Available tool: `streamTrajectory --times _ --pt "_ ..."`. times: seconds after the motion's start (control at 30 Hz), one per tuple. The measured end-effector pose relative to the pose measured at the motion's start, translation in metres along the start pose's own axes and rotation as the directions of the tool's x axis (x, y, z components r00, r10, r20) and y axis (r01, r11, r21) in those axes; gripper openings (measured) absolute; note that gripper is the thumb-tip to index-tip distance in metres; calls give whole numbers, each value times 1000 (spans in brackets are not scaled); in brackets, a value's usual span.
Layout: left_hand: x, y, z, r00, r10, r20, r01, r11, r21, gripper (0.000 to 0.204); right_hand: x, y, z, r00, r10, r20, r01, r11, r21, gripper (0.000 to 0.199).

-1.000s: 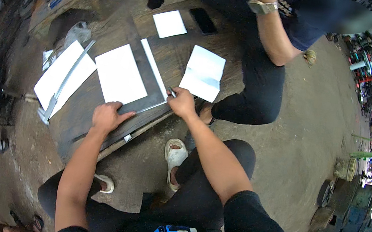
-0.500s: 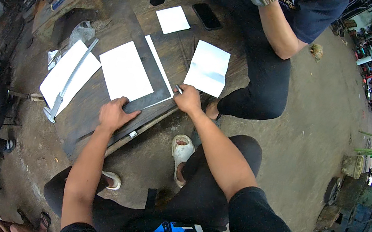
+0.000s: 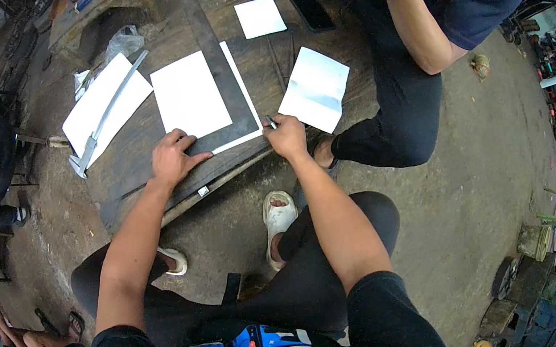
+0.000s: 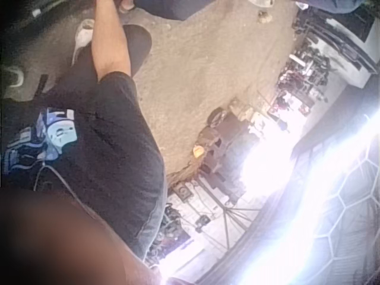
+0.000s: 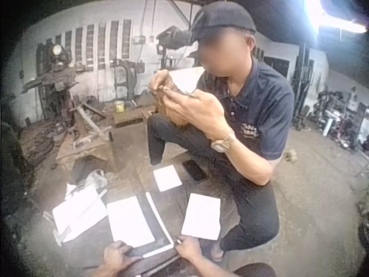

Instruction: The person uses a vernier caliper and a pen to draw straight lines and geometric shapes on white paper. They repeatedly position the caliper as a straightedge, draw lines, and then reposition it to create additional lines and circles on the paper.

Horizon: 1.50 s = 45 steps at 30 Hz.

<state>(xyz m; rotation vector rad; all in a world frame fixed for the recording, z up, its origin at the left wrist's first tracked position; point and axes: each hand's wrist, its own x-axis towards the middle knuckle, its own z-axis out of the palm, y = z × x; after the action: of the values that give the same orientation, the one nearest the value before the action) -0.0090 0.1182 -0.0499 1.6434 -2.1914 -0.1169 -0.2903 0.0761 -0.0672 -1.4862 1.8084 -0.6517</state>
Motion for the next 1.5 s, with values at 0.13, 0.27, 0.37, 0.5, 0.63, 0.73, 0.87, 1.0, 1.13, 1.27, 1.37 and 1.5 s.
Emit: streamTrajectory --times 0.13,0.27,0.37,0.5,0.63,0.73,0.87,1.0,1.13,1.27,1.37,1.5 --pt "-2 -3 3 999 29 -41 -30 999 -27 50 0 0 -1 1000 -11 16 11 1000 -4 24" --pt "-3 -3 6 998 42 -54 -43 999 -7 51 0 2 -1 999 -21 28 21 1000 -11 22" --pt "-3 -4 7 999 30 -40 -31 999 -20 51 0 4 0 998 -67 -13 67 997 -37 23" --pt "-4 -8 8 998 41 -40 -42 998 -36 50 0 5 1 999 -45 14 45 998 -34 20" --pt "-5 -10 9 999 22 -26 -24 998 -50 49 1 6 2 998 -68 -8 67 997 -31 21" --pt "-7 -9 9 999 39 -33 -41 998 -47 49 1 7 2 997 -73 -12 73 997 -9 21" --pt "-13 -8 7 999 38 15 -38 999 -23 48 2 8 2 995 -101 -10 100 995 -27 24" --pt "-15 -7 7 998 57 -4 -57 998 -31 49 1 8 2 995 -99 -13 97 992 -74 28" --pt "-16 -4 7 995 101 -29 -101 995 -9 49 0 6 1 993 -116 -25 116 993 -16 22" --pt "-16 -2 8 987 141 -78 -143 990 -16 48 -1 4 -1 992 -121 -20 120 993 -21 23" --pt "-16 -3 9 985 153 -78 -156 987 -27 47 -2 3 -1 994 -112 -16 112 993 -22 23" --pt "-18 -7 12 994 107 -19 -108 994 -34 44 -1 5 -1 997 -70 12 71 997 -22 23"
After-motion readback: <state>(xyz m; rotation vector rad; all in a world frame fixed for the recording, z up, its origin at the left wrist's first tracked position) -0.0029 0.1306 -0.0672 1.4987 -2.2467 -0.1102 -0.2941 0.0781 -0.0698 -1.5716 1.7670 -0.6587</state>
